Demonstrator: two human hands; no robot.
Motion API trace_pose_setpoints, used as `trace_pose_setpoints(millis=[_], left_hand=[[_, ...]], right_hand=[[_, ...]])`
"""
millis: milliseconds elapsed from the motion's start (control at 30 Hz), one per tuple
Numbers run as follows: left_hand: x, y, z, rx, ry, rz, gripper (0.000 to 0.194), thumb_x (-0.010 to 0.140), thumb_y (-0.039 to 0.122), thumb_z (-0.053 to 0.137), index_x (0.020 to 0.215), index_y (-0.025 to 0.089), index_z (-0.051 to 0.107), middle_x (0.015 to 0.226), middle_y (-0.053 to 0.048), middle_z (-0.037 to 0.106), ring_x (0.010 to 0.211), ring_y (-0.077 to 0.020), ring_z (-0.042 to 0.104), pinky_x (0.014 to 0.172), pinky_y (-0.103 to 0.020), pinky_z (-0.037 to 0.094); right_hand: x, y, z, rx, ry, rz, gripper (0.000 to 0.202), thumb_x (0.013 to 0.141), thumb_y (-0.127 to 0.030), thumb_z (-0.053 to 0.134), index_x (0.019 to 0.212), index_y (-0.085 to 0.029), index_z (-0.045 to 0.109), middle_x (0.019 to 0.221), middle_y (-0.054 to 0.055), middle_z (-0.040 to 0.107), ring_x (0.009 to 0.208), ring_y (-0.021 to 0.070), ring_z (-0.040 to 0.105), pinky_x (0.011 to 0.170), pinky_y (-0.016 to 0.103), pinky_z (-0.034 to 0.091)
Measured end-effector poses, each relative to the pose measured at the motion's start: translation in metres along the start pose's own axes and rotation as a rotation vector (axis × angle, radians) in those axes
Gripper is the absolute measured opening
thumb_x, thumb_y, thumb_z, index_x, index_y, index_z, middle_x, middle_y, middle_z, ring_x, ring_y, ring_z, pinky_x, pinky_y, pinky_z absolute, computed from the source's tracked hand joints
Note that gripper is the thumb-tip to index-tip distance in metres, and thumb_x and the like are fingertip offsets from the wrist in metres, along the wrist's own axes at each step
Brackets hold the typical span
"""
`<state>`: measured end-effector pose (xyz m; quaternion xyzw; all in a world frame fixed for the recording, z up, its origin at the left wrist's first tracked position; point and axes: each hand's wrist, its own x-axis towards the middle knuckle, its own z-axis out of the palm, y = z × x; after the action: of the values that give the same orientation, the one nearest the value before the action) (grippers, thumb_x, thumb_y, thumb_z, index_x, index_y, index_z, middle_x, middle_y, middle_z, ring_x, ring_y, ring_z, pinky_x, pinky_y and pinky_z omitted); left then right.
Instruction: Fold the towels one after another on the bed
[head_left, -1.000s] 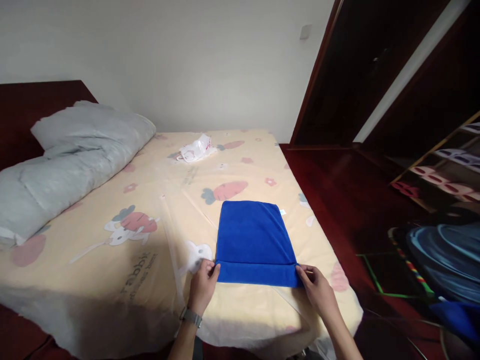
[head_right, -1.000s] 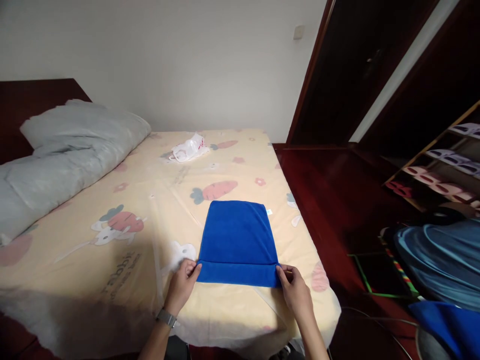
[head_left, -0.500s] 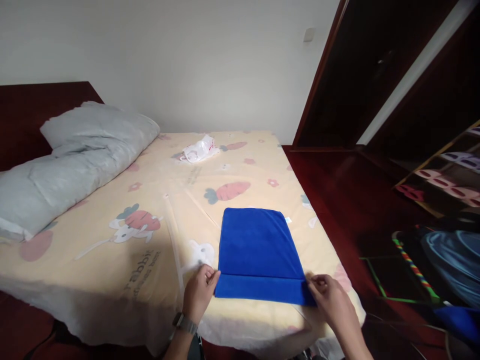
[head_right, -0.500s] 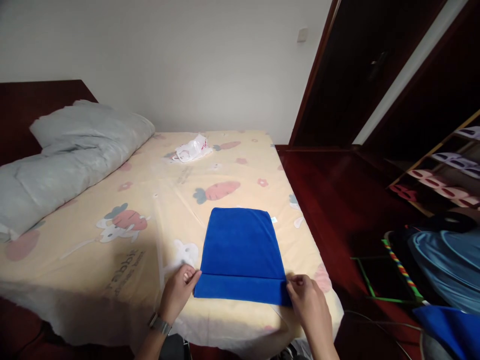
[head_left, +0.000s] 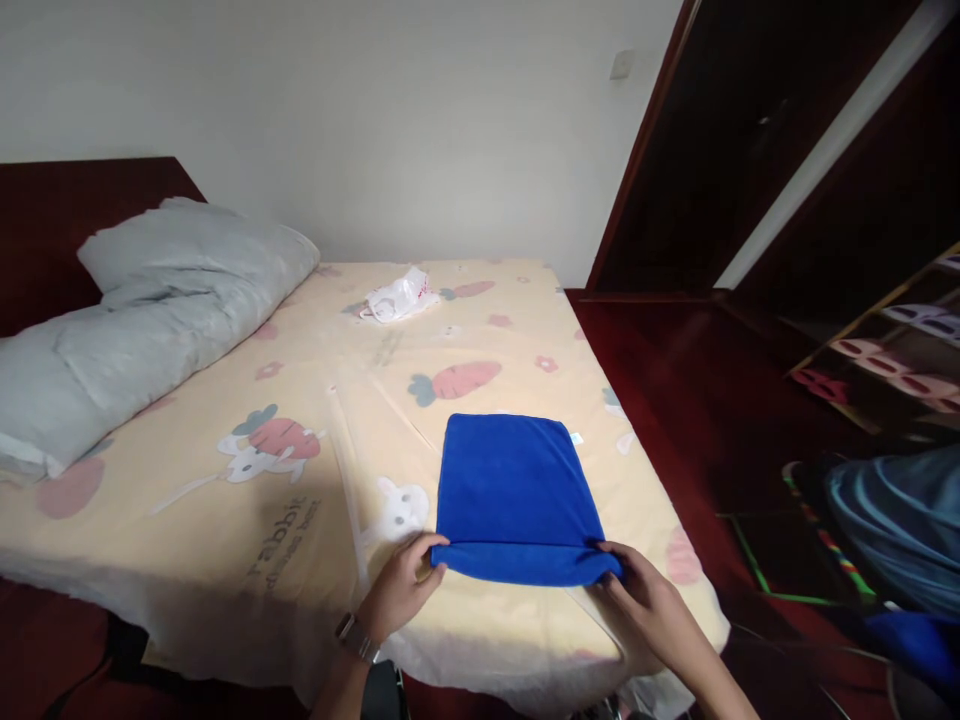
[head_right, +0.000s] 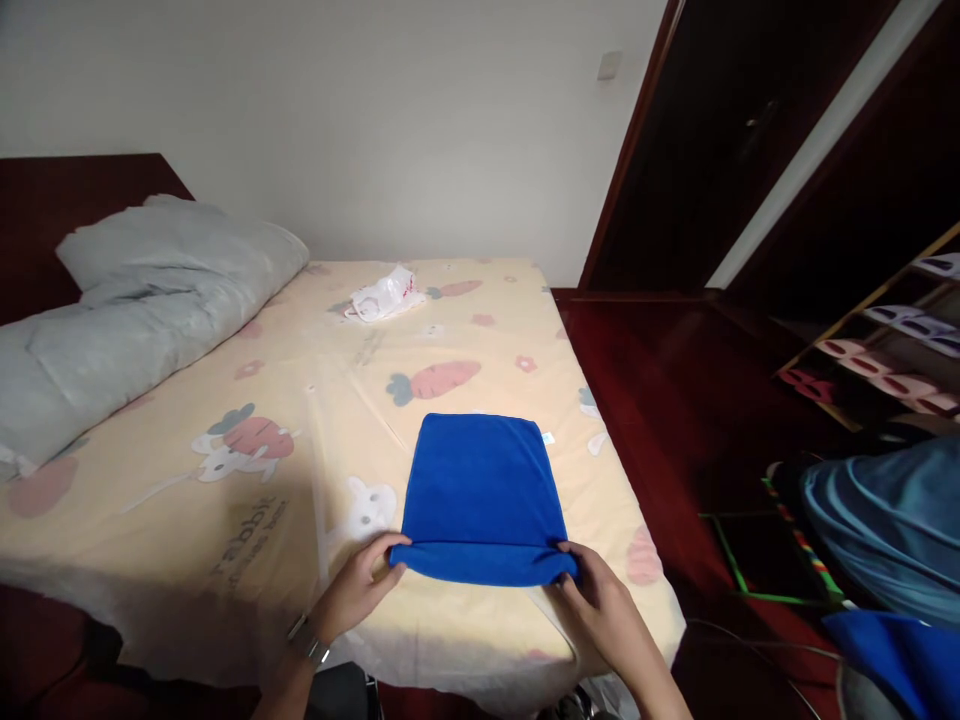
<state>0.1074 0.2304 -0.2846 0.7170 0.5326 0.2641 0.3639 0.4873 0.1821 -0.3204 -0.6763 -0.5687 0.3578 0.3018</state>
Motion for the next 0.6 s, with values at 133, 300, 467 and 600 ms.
trace_pose_setpoints(millis=[133,300,467,600], left_hand=[[0.01,-0.007,0.011,-0.065,0.122,-0.095,0.035,0.094,0.045,0.05,0.117,0.021,0.063,0.085,-0.003,0.066,0.076,-0.0177,0.065,0.071,-0.028,0.054],[0.025,-0.014,0.024,-0.042,0.271,-0.13,0.044,0.094,0.056,0.047,0.112,0.019,0.062,0.08,-0.004,0.064,0.074,-0.0199,0.065,0.071,-0.031,0.054],[0.028,-0.014,0.024,-0.027,0.252,-0.135,0.048,0.088,0.055,0.059,0.121,0.021,0.061,0.085,-0.003,0.067,0.076,-0.0196,0.065,0.071,-0.03,0.054],[0.026,-0.013,0.023,0.012,0.253,-0.122,0.05,0.093,0.053,0.051,0.129,0.02,0.059,0.081,-0.002,0.065,0.072,-0.0186,0.063,0.069,-0.03,0.052]], right_hand=[[0.007,-0.006,0.002,0.121,0.085,0.116,0.05,0.089,-0.057,0.051,0.127,-0.024,0.054,0.124,0.008,0.067,0.112,0.0261,0.065,0.101,0.04,0.049],[0.014,-0.012,0.005,0.087,0.102,0.058,0.066,0.08,-0.057,0.065,0.134,-0.023,0.054,0.129,0.008,0.066,0.118,0.028,0.062,0.103,0.039,0.048],[0.024,-0.01,0.008,0.033,0.175,0.161,0.061,0.087,-0.063,0.051,0.13,-0.021,0.057,0.124,0.009,0.069,0.113,0.0282,0.065,0.099,0.039,0.049],[0.024,-0.01,0.006,-0.012,0.183,0.149,0.061,0.089,-0.066,0.043,0.127,-0.021,0.06,0.123,0.01,0.069,0.11,0.0279,0.065,0.097,0.038,0.048]])
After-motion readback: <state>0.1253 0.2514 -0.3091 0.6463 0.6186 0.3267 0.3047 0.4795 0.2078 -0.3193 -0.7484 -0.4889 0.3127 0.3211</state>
